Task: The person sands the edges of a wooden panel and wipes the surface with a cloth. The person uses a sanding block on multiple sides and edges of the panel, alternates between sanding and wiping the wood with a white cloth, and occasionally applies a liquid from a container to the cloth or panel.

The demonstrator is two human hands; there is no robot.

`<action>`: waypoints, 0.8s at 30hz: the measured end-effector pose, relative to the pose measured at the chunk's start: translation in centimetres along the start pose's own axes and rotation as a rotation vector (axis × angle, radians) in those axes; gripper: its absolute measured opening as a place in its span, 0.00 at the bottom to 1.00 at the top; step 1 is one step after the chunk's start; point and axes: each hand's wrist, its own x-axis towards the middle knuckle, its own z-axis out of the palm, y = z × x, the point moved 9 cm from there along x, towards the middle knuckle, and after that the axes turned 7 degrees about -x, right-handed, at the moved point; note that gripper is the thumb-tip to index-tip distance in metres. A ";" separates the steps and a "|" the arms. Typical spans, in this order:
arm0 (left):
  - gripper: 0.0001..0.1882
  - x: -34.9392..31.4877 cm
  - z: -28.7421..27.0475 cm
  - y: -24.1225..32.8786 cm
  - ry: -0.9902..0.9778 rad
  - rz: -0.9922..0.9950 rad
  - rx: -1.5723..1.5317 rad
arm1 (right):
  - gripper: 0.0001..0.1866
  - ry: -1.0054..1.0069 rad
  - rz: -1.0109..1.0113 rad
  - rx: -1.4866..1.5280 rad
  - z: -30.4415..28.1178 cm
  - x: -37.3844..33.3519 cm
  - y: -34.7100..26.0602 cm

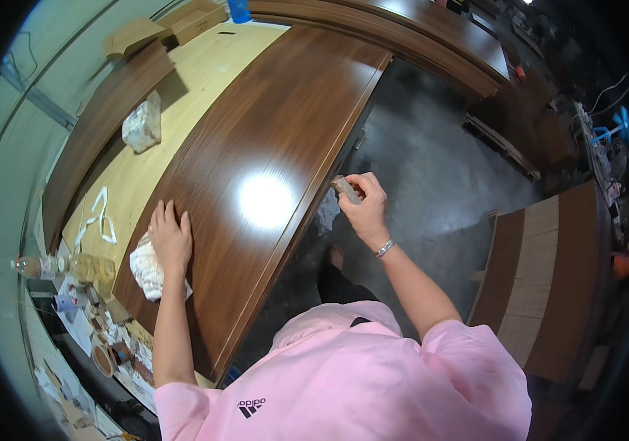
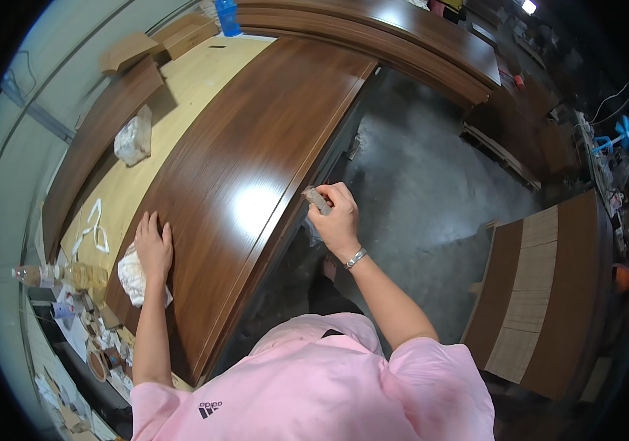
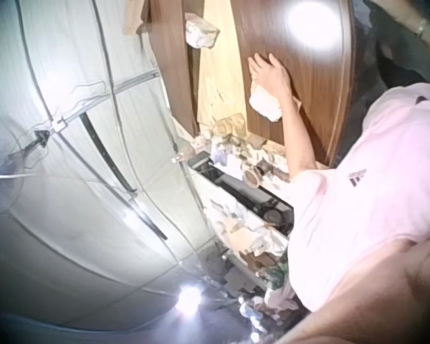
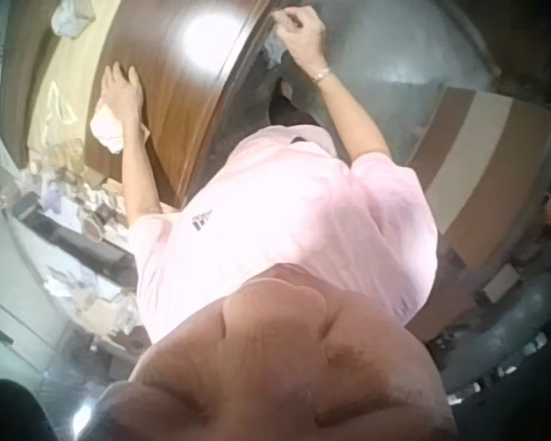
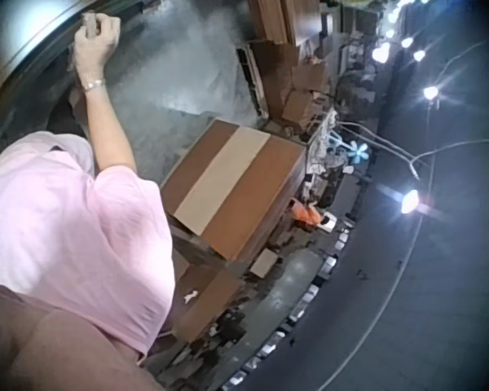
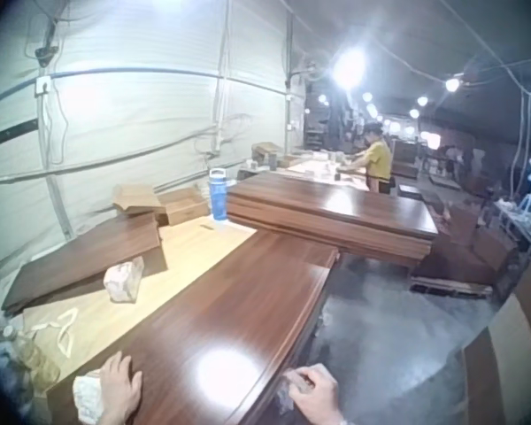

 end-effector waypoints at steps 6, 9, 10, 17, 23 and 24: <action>0.24 -0.3 0.2 -0.1 -0.015 0.035 0.018 | 0.11 0.044 -0.129 -0.022 0.4 6.5 3.2; 0.24 -0.1 0.3 0.0 -0.042 0.018 0.023 | 0.11 0.107 -0.098 -0.034 -0.2 10.8 6.1; 0.24 -0.2 0.2 -0.1 -0.051 0.005 0.026 | 0.11 0.147 -0.063 -0.031 -0.7 12.4 7.2; 0.24 0.1 0.1 0.4 -0.111 -0.065 0.011 | 0.08 0.272 -0.080 -0.132 -2.3 26.6 14.9; 0.25 0.2 0.0 0.5 -0.127 -0.097 0.018 | 0.11 0.317 0.083 -0.097 -3.1 37.2 22.3; 0.25 0.2 0.0 0.5 -0.131 -0.102 0.020 | 0.11 0.314 0.059 -0.136 -3.1 38.3 22.7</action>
